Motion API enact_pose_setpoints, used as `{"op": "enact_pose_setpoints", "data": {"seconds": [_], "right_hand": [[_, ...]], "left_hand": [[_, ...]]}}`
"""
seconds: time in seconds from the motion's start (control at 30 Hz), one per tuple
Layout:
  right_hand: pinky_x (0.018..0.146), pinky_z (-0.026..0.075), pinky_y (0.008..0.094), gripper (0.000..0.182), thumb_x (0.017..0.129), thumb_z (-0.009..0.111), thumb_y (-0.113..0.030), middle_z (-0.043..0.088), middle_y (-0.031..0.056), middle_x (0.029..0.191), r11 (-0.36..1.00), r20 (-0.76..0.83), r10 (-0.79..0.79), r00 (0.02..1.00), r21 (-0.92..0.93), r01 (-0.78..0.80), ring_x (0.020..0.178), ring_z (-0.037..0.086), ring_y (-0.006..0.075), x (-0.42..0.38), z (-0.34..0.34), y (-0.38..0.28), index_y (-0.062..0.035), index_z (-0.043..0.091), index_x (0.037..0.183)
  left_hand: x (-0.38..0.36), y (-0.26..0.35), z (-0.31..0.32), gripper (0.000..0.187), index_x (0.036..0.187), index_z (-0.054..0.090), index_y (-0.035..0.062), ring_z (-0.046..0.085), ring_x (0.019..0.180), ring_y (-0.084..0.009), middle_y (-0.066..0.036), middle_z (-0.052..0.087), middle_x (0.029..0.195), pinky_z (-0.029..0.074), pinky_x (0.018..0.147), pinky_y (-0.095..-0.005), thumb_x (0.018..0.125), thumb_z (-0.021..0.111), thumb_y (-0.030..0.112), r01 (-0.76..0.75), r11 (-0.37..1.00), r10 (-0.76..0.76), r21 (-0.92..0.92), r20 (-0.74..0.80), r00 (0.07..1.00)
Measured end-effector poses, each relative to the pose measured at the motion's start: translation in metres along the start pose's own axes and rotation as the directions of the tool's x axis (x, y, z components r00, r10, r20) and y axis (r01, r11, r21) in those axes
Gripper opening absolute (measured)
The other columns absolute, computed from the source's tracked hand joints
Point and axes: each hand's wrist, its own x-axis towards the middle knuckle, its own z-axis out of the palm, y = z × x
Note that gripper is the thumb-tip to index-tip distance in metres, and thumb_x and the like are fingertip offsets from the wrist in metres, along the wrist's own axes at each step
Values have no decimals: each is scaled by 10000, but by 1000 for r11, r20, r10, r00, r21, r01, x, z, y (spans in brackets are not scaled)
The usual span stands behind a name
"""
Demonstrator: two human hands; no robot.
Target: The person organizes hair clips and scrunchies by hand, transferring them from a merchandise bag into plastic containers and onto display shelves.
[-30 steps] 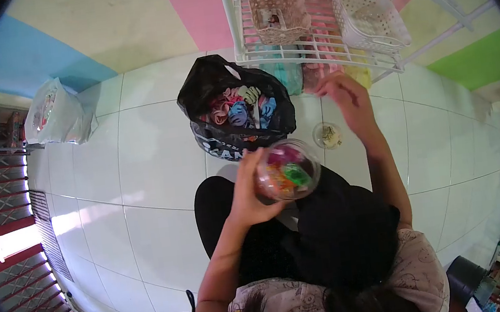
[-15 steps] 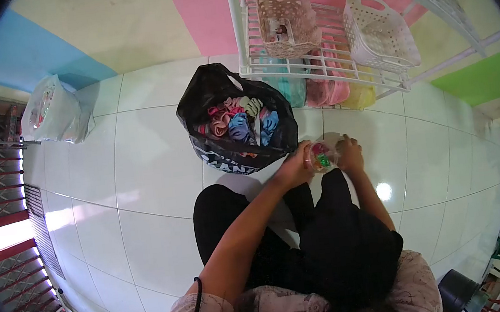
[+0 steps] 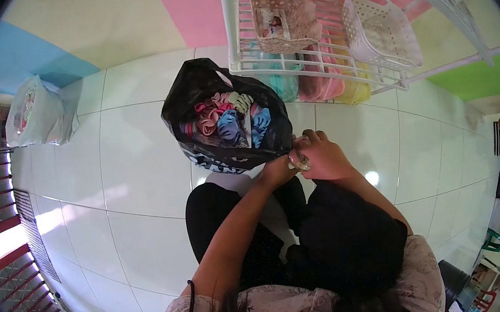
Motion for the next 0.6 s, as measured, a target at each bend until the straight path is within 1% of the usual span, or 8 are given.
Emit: {"op": "enact_pose_setpoints", "data": {"seconds": [0.1,0.23,0.33,0.4,0.47,0.5,0.57,0.6], "right_hand": [[906,513,502,720,608,820,-301,501,181,1312,1000,-54,18,998,18,-17,1172,527,409,0,-2,-1,-202,586,1282],[932,489,484,736,643,813,-332,518,185,1287,976,-226,134,965,200,-89,1164,533,408,6,-32,9,-187,560,1319],[940,486,462,774,632,828,-339,517,186,1288,991,-233,75,969,124,-47,1170,536,384,6,-33,15,-173,545,1333],[931,493,453,782,625,833,-339,518,178,1275,1000,-181,14,983,16,-11,1167,538,372,7,-22,15,-169,545,1332],[910,502,450,758,629,831,-339,521,171,1258,999,-198,-20,980,31,26,1161,539,374,8,-14,18,-170,556,1314],[899,507,449,746,631,830,-339,522,168,1250,998,-205,-40,978,40,50,1158,540,374,11,-13,20,-170,561,1306],[871,515,450,735,636,823,-339,529,154,1226,994,-189,-112,976,-28,108,1131,551,369,17,-16,28,-171,558,1300],[857,519,450,729,639,820,-339,532,147,1213,990,-180,-140,974,-55,132,1117,557,366,18,-16,29,-172,556,1297]], "left_hand": [[2,-17,13,884,1432,272,8,497,1270,-375,-251,415,1405,456,1016,-412,751,796,217,-118,961,124,250,-10,992],[7,17,-11,803,1411,304,-36,495,1272,-378,-265,390,1418,445,1036,-391,802,741,249,334,941,-315,-51,228,921],[10,6,18,880,1419,263,-58,535,1216,-390,-259,401,1408,457,1028,-395,767,773,241,0,997,17,82,-205,979],[21,-20,39,809,1416,275,-51,529,1208,-389,-238,408,1401,439,1046,-416,809,736,220,-169,527,249,833,39,968],[31,-43,61,717,1409,287,-47,505,1219,-384,-218,415,1390,412,1069,-440,857,678,192,-184,324,299,928,84,951],[36,-47,65,661,1404,294,-47,483,1233,-378,-209,419,1383,394,1083,-454,885,638,174,-139,542,312,829,-45,949],[36,-52,65,527,1373,331,-64,446,1262,-372,-205,425,1370,361,1107,-476,936,537,148,-49,411,327,910,-97,940],[38,-32,46,460,1347,362,-80,429,1276,-371,-209,428,1366,345,1118,-485,960,476,140,-1,32,329,1000,-10,944]]}}
